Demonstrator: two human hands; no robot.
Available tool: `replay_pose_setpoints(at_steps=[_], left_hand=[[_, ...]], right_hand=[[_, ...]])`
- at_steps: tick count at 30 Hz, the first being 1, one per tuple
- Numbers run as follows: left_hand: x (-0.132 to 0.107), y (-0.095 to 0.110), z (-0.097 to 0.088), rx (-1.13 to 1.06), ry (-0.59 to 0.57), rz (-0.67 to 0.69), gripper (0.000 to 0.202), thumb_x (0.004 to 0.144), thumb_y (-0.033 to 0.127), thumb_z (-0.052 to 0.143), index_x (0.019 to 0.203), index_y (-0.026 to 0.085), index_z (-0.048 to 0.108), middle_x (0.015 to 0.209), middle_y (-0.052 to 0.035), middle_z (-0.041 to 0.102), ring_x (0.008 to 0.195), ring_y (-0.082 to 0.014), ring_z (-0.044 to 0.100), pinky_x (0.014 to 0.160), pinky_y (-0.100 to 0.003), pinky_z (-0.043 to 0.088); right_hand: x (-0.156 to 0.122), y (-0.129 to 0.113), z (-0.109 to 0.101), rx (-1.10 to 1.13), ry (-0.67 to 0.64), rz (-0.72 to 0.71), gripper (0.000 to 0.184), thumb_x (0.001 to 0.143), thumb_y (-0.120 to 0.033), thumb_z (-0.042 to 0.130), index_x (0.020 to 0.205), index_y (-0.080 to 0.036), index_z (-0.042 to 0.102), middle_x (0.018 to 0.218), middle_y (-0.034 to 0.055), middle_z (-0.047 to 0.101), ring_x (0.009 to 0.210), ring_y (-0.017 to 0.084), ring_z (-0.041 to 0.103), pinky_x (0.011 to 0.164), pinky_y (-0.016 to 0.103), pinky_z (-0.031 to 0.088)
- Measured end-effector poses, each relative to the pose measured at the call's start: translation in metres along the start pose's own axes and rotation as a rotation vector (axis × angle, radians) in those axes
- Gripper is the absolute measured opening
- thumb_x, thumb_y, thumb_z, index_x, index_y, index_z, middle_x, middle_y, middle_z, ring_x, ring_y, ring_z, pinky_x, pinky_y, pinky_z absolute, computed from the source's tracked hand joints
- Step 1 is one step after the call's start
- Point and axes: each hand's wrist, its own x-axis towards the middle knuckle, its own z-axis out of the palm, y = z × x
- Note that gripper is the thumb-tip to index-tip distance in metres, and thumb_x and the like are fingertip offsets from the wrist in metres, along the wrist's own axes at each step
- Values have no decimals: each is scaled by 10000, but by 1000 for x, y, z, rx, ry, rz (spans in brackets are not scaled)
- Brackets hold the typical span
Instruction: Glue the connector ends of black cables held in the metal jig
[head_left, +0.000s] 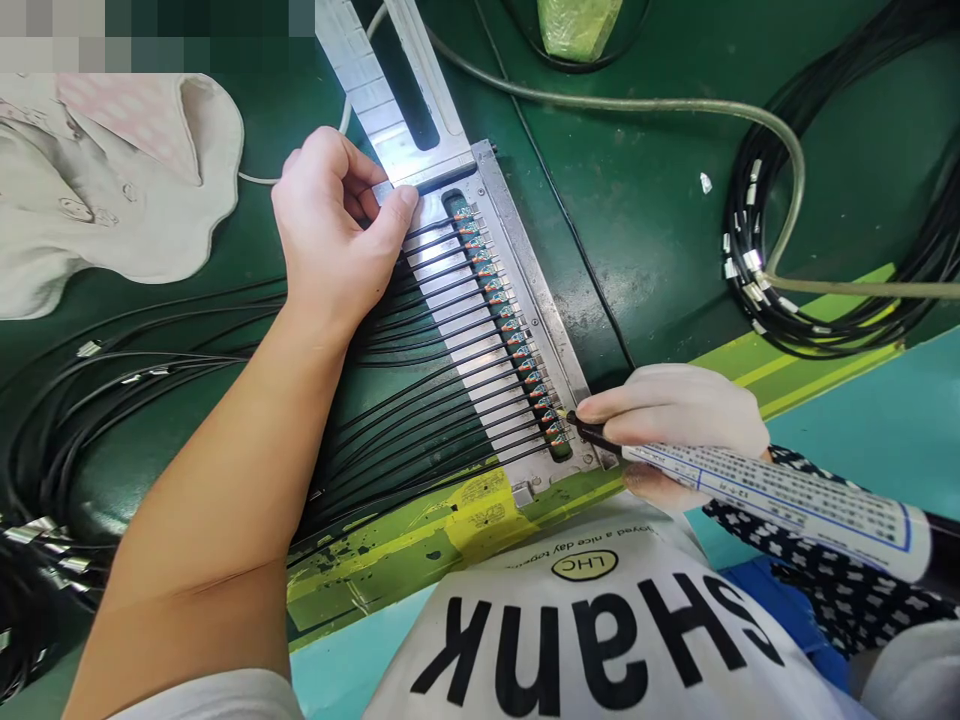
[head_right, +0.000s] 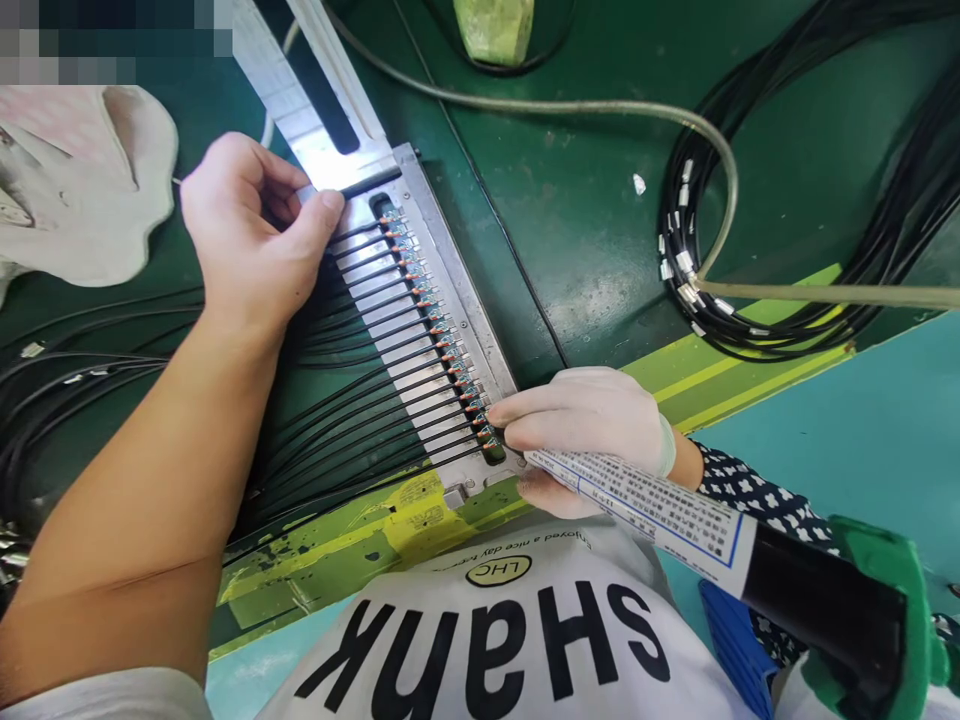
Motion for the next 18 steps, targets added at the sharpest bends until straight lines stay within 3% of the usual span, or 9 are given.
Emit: replay_pose_setpoints(at_steps=[18], left_hand=[[-1, 3, -1, 0, -8, 6, 215, 755, 132, 761, 822, 206, 571, 719, 37, 491, 656, -110, 502, 683, -308, 413]], right_hand=[[2, -1, 0, -29, -6, 1, 153, 879, -288, 642, 1000, -194, 653, 1041, 109, 784, 857, 174, 761, 688, 293, 588]])
